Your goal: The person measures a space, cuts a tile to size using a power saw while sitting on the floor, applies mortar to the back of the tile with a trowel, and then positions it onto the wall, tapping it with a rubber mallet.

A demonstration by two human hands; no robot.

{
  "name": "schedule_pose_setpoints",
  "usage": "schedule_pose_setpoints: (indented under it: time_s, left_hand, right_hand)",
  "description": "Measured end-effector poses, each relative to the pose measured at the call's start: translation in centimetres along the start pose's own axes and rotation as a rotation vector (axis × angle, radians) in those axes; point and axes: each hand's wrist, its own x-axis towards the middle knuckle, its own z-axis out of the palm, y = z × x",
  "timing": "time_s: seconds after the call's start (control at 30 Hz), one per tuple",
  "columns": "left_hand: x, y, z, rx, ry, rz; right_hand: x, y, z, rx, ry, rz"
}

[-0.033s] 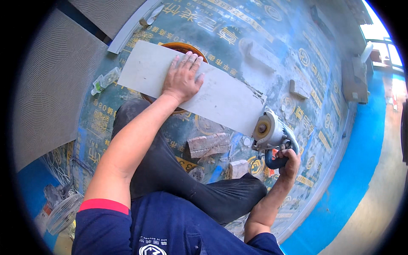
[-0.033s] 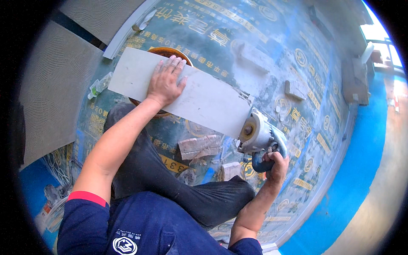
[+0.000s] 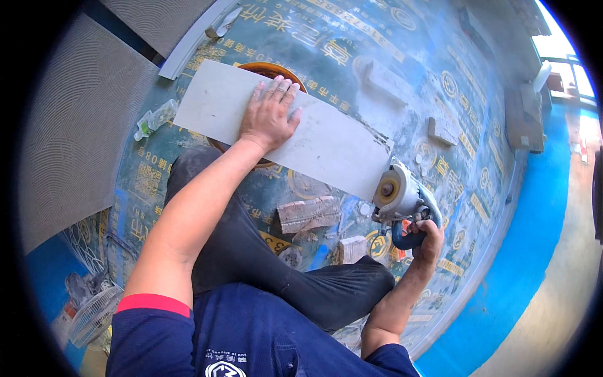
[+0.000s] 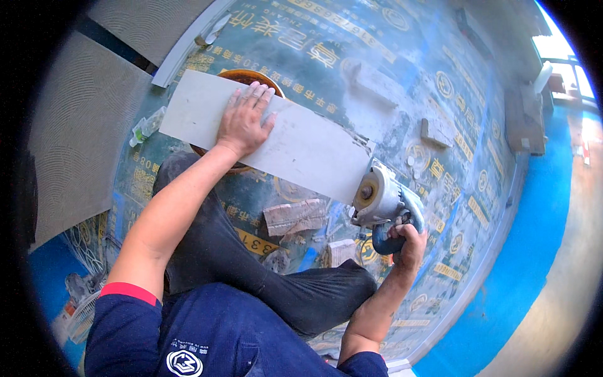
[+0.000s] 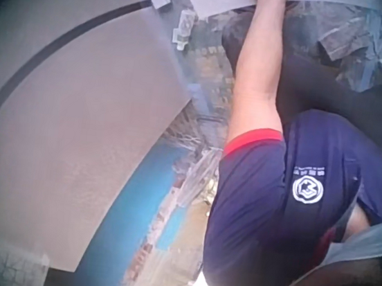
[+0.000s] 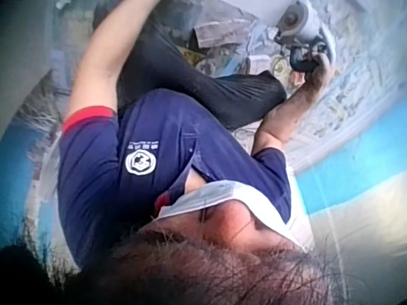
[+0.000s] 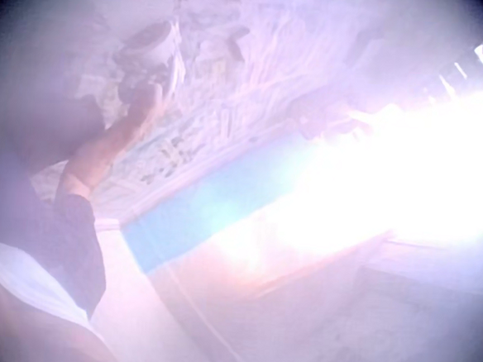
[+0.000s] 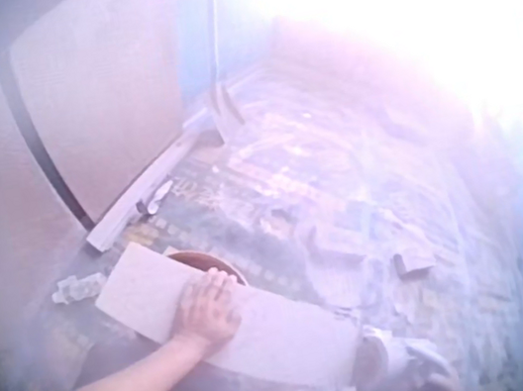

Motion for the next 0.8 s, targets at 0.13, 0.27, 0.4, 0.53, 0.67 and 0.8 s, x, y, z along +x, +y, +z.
schedule_pose_setpoints:
  time_s: [0.13,0.27,0.4,0.53,0.67,0.8]
  left_hand:
    - [0.0,0.0,-0.2,0.001,-0.003,0.003]
    - [-0.1,0.0,-0.1,-0.005,-0.002,0.011]
    - [-0.1,-0.2,0.1,-0.014,0.004,0.015]
    - [0.0,-0.2,0.2,0.005,-0.005,0.015]
    - [-0.2,-0.2,0.2,0.003,-0.011,0.014]
    - [-0.1,-0.2,0.2,-0.005,0.012,0.034]
  right_hand:
    - [-0.2,-0.1,0.0,0.017,-0.019,0.004]
    - [-0.4,-0.3,0.3,0.018,-0.017,0.012]
    - [-0.1,0.3,-0.7,0.013,-0.018,0.030]
    - [0.2,0.8,-1.0,-0.041,-0.035,0.042]
    - [-0.4,0.7,-1.1,0.034,0.014,0.060]
    - [-0.4,0.1,-2.1,0.109,0.027,0.064]
